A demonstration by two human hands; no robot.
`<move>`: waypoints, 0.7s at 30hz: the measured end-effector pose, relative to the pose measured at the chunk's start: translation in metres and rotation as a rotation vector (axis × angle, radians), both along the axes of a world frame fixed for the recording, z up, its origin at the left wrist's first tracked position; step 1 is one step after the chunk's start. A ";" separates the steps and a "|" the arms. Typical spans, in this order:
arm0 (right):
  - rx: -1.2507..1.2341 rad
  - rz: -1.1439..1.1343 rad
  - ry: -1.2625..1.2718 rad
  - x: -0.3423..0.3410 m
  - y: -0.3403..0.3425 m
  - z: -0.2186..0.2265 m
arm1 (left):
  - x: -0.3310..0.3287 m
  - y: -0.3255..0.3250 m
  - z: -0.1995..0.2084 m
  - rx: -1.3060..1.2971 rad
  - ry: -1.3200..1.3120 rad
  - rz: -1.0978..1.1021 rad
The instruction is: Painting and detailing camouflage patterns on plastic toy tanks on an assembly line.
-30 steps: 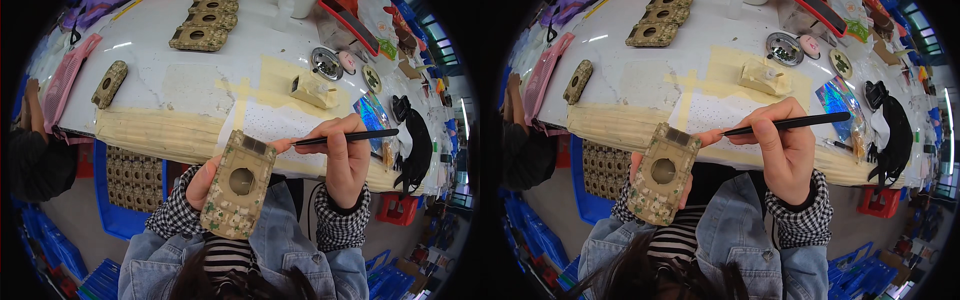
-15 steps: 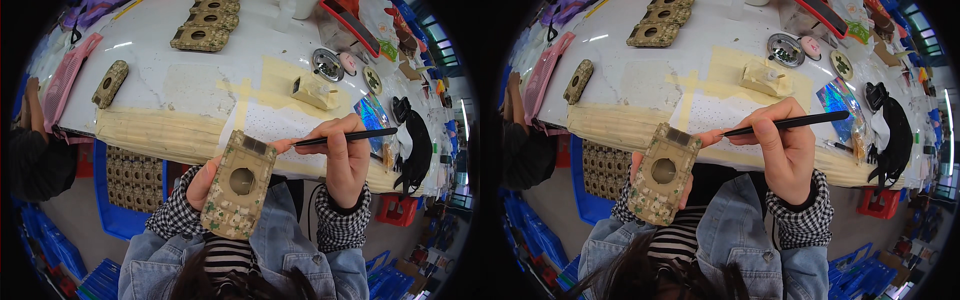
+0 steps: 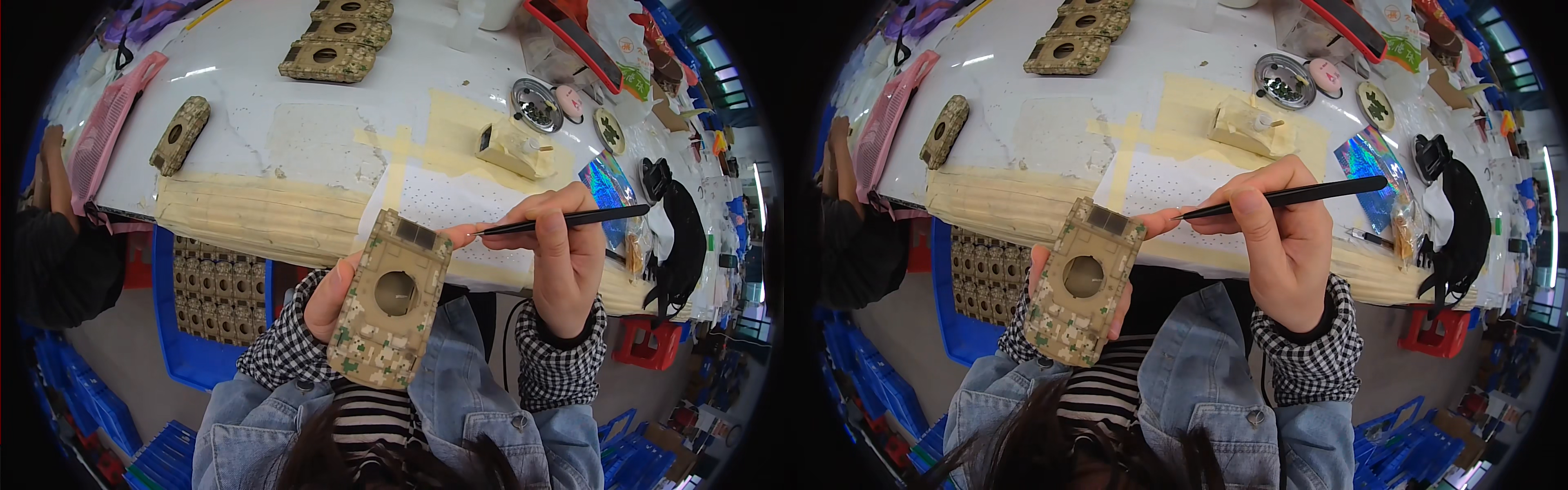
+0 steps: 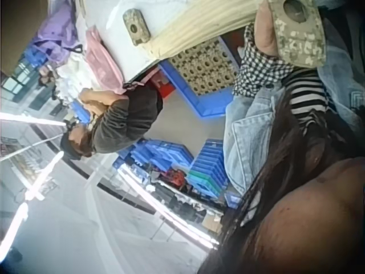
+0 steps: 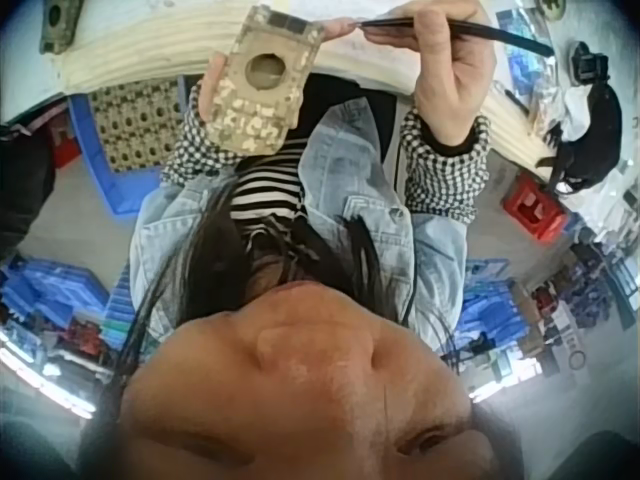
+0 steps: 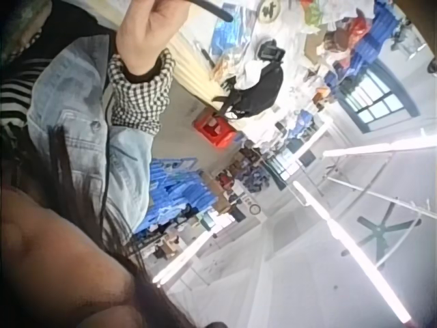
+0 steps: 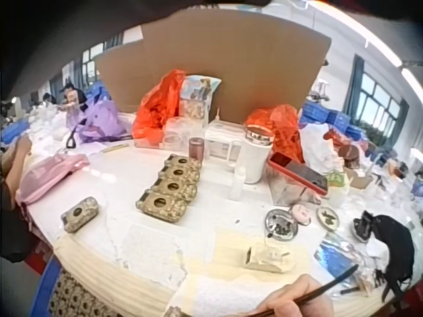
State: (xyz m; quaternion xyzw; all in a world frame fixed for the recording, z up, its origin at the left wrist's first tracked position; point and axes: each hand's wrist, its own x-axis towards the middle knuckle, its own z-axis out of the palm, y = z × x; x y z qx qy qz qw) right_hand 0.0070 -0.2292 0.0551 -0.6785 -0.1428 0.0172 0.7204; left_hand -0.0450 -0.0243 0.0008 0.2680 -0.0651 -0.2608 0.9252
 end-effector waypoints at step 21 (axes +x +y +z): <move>-0.036 0.082 -0.273 -0.009 0.015 0.025 | 0.014 -0.019 0.008 -0.631 0.299 -0.032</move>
